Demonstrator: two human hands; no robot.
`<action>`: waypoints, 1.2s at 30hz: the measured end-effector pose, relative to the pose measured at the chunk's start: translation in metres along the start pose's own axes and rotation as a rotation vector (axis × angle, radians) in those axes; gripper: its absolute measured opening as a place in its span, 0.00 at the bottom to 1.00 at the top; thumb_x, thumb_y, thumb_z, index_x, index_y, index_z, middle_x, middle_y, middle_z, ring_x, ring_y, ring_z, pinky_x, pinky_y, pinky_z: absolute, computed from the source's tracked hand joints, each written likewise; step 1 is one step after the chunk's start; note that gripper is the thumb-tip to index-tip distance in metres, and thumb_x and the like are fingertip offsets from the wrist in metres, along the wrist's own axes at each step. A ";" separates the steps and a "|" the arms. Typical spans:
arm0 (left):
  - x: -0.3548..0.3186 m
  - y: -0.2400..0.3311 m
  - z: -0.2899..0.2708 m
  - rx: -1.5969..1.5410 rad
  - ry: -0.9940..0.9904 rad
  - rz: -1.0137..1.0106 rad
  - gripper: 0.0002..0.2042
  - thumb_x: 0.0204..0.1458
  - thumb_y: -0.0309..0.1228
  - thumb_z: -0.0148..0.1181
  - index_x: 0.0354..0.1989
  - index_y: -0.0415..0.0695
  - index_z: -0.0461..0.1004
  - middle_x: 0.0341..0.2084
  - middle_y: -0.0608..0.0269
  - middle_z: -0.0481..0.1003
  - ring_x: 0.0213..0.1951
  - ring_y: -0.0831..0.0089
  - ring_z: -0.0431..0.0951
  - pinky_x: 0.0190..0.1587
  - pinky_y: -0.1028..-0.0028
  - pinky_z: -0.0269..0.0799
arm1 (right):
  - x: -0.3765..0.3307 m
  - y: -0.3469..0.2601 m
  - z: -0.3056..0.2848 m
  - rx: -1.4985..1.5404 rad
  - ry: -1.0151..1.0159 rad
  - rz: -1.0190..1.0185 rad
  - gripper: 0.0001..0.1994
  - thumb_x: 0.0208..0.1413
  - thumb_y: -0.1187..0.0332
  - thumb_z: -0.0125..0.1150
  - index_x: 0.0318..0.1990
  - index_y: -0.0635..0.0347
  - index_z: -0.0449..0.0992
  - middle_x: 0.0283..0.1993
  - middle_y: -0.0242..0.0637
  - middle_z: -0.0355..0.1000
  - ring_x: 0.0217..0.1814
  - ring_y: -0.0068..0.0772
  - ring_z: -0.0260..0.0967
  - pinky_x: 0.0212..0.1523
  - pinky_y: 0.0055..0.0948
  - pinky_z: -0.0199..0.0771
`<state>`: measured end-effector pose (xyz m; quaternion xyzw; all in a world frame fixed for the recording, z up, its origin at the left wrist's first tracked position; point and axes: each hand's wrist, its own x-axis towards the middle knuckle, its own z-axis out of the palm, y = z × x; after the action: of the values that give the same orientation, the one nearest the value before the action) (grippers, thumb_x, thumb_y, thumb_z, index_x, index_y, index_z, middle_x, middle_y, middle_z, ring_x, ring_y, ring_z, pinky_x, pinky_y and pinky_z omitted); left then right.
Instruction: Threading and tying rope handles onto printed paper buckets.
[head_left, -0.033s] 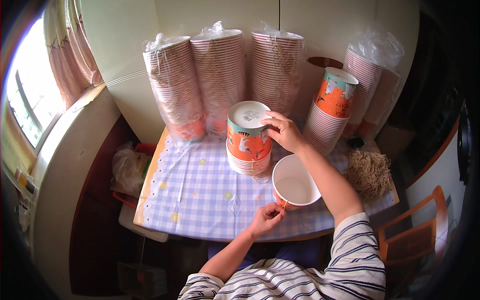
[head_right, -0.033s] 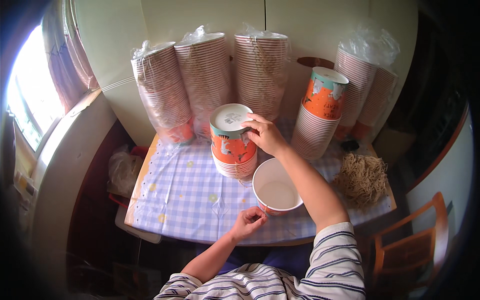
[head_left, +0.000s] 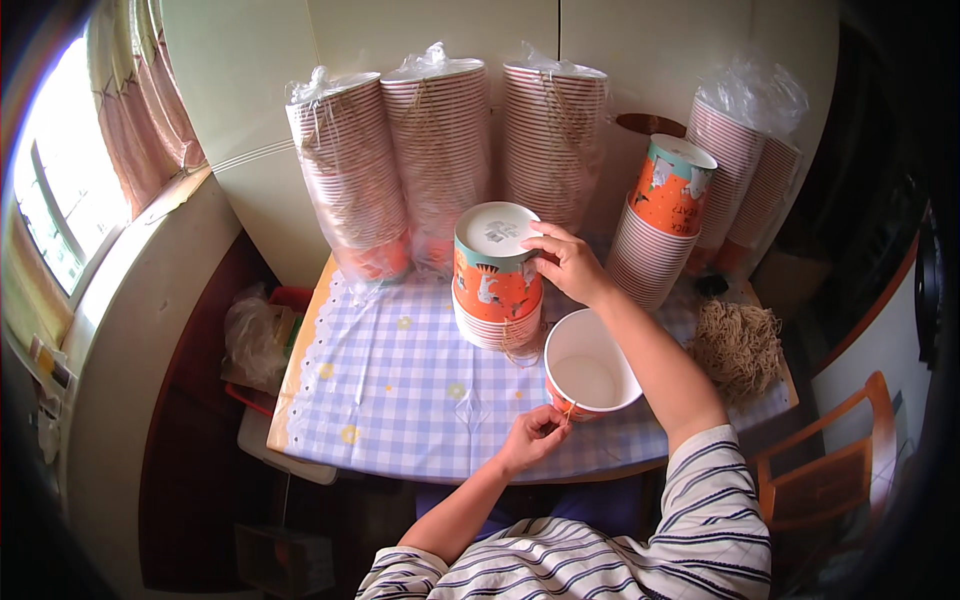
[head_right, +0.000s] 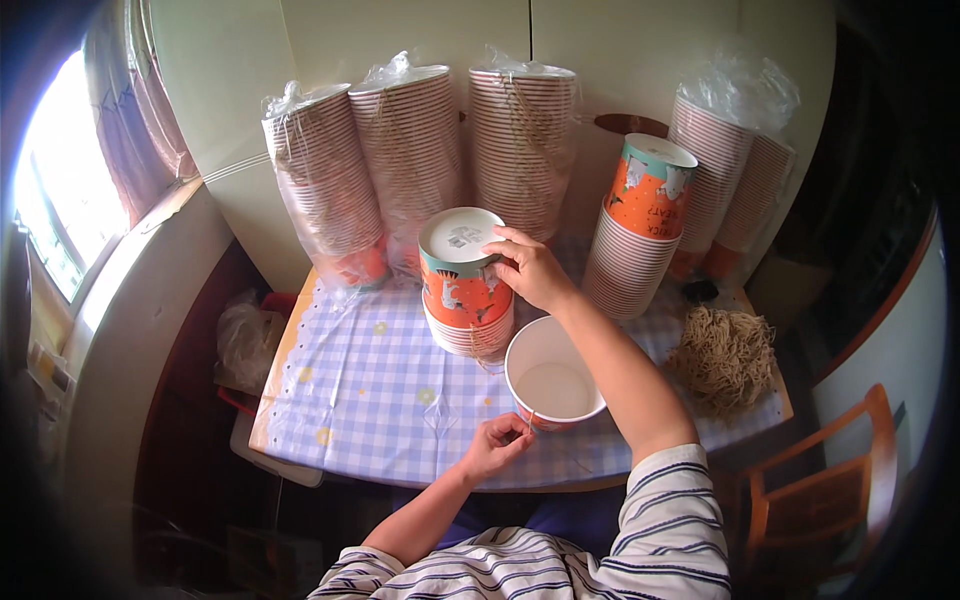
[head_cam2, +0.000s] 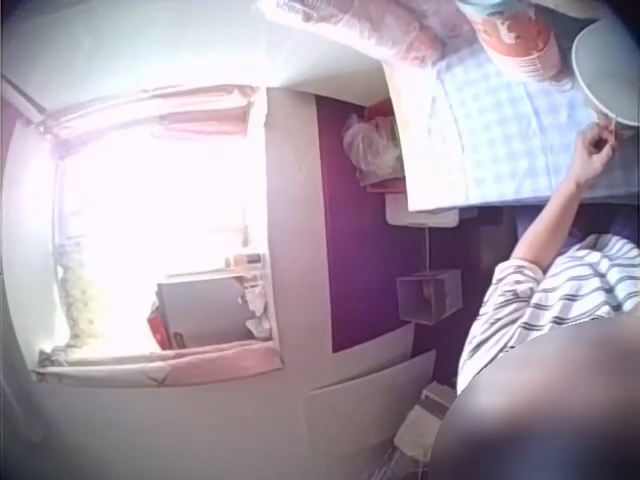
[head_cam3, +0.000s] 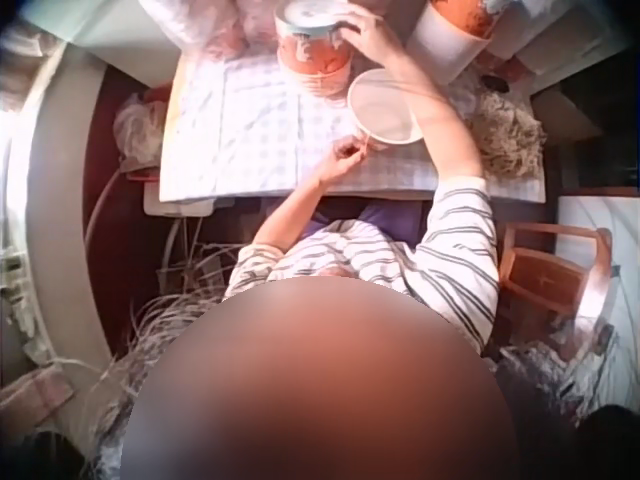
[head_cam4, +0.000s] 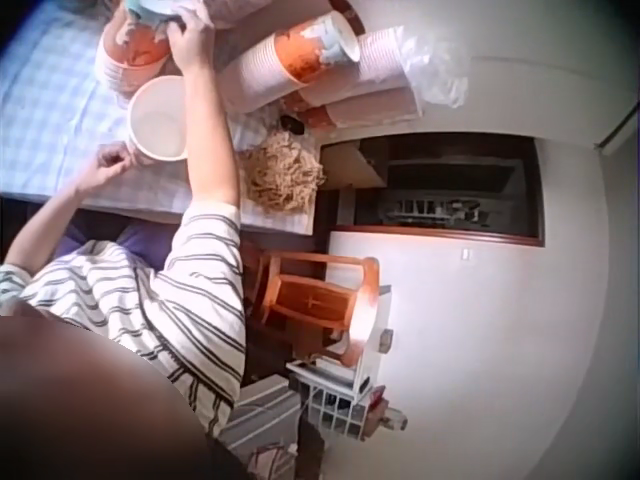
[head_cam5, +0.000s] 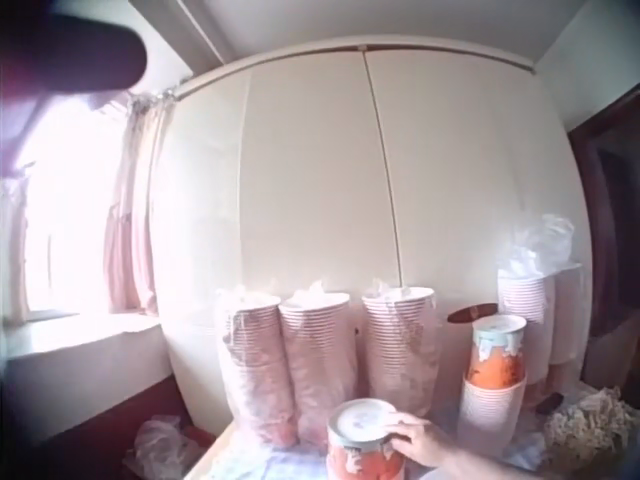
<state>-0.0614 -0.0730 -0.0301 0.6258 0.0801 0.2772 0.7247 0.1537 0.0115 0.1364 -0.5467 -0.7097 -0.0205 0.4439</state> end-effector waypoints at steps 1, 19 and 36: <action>0.000 0.000 0.000 0.000 0.000 -0.001 0.05 0.54 0.27 0.58 0.30 0.41 0.70 0.24 0.75 0.69 0.26 0.89 0.64 0.28 0.86 0.59 | 0.000 0.001 0.001 0.005 0.004 -0.004 0.17 0.47 0.80 0.59 0.47 0.58 0.75 0.60 0.48 0.63 0.60 0.44 0.64 0.58 0.33 0.66; 0.000 -0.001 -0.001 0.015 -0.005 -0.021 0.05 0.54 0.27 0.58 0.30 0.40 0.71 0.25 0.74 0.70 0.27 0.89 0.65 0.29 0.86 0.61 | -0.048 -0.039 -0.033 -0.138 0.059 0.054 0.19 0.50 0.70 0.62 0.52 0.58 0.71 0.61 0.51 0.60 0.62 0.49 0.59 0.61 0.39 0.61; 0.027 0.005 0.024 0.046 -0.042 -0.031 0.06 0.55 0.30 0.58 0.31 0.40 0.71 0.22 0.76 0.68 0.25 0.89 0.63 0.27 0.85 0.60 | -0.215 -0.072 -0.084 -0.527 0.046 0.157 0.13 0.36 0.72 0.68 0.34 0.56 0.76 0.36 0.35 0.70 0.53 0.42 0.67 0.60 0.49 0.59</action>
<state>-0.0295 -0.0803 -0.0139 0.6466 0.0810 0.2507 0.7159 0.1494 -0.2239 0.0795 -0.6960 -0.6251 -0.1824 0.3026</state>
